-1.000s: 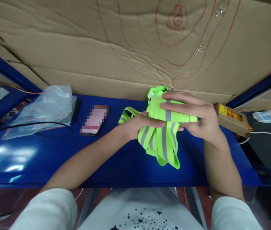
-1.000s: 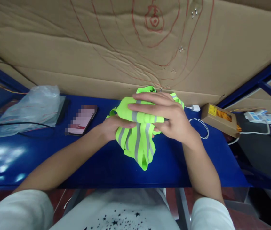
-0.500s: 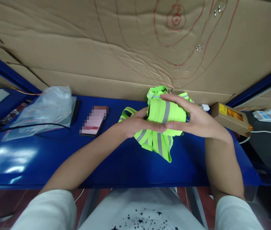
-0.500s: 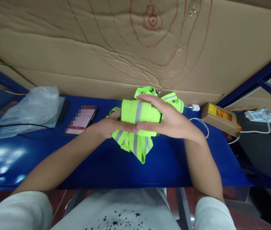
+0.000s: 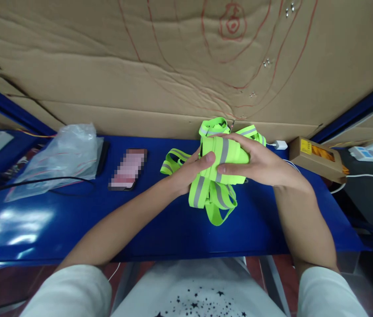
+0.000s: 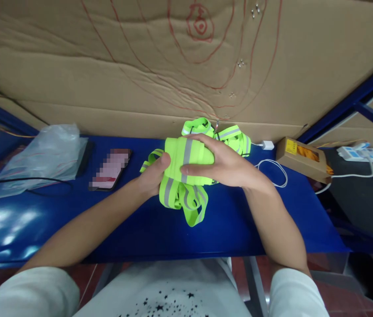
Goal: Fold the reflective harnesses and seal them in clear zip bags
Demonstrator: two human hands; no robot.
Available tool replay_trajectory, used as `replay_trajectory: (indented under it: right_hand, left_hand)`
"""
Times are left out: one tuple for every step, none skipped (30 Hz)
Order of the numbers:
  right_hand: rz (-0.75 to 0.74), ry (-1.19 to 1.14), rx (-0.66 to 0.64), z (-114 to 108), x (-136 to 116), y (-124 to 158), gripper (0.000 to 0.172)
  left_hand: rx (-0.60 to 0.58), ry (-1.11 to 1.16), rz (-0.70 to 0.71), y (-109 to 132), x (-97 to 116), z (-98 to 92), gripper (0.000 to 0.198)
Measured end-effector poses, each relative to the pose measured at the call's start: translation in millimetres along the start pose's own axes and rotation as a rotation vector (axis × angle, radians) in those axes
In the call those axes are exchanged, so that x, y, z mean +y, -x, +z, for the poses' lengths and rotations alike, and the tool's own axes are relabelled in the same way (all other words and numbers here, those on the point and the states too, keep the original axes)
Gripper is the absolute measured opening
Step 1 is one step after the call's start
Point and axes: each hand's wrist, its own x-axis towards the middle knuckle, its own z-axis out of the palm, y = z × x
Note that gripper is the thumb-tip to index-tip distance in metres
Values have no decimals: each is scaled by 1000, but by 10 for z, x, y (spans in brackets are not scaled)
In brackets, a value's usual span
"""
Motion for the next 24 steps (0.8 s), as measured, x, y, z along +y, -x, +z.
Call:
replay_trajectory:
  right_hand:
    - [0, -2, 23, -10, -4, 3, 60]
    - [-6, -15, 55, -21, -1, 6, 61]
    - [-12, -35, 90, -31, 6, 9, 60]
    - [-14, -59, 120, -40, 16, 12, 58]
    - [-15, -77, 147, -44, 24, 16, 55]
    - [-16, -86, 170, -43, 29, 19, 53]
    - [-18, -80, 192, -34, 28, 22, 52]
    - [-27, -60, 218, -16, 21, 25, 51]
    - [-45, -26, 252, 11, 9, 26, 51]
    - [-68, 16, 288, 45, -6, 28, 51]
    - [-93, 64, 320, 84, -22, 29, 51]
    - [-116, 112, 343, 125, -38, 31, 51]
    - [-139, 157, 360, 164, -49, 32, 52]
    - [-161, 196, 371, 199, -56, 33, 52]
    - [-176, 226, 378, 228, -58, 32, 53]
    - [-187, 245, 385, 248, -53, 30, 53]
    - [-193, 254, 388, 260, -42, 26, 54]
    - [-191, 255, 388, 267, -26, 19, 54]
    - [-184, 249, 387, 272, -8, 10, 54]
    - [-178, 240, 389, 277, 10, 0, 54]
    - [-177, 233, 396, 287, 27, -11, 54]
    - [-183, 232, 413, 304, 40, -19, 54]
    - [-191, 236, 438, 329, 48, -25, 53]
    - [-201, 242, 471, 363, 50, -27, 51]
  left_hand:
    - [-24, 21, -2, -2, -4, -4, 94]
    - [-54, 40, -12, -4, -6, -7, 95]
    - [-79, 52, -28, -6, -9, -8, 94]
    - [-95, 59, -49, -8, -13, -6, 90]
    - [-102, 64, -71, -11, -20, 1, 84]
    - [-109, 73, -101, -15, -32, 11, 77]
    - [-120, 91, -132, -20, -48, 24, 69]
    - [-131, 115, -157, -26, -68, 38, 62]
    - [-137, 140, -170, -33, -90, 52, 57]
    - [-131, 160, -174, -38, -111, 65, 54]
    - [-106, 170, -170, -43, -129, 74, 51]
    - [-64, 170, -163, -45, -144, 80, 47]
    - [-15, 157, -156, -46, -154, 81, 42]
    - [30, 135, -157, -45, -159, 78, 38]
    - [71, 108, -159, -43, -159, 73, 34]
    - [104, 80, -162, -40, -156, 67, 32]
    - [129, 53, -164, -39, -152, 61, 30]
    - [150, 34, -166, -39, -149, 56, 28]
    - [172, 26, -167, -40, -148, 56, 27]
    - [196, 31, -165, -42, -149, 60, 26]
    - [217, 49, -158, -45, -154, 70, 25]
    - [226, 73, -150, -46, -162, 86, 25]
    - [226, 99, -142, -44, -173, 106, 25]
    - [214, 124, -134, -39, -186, 131, 27]
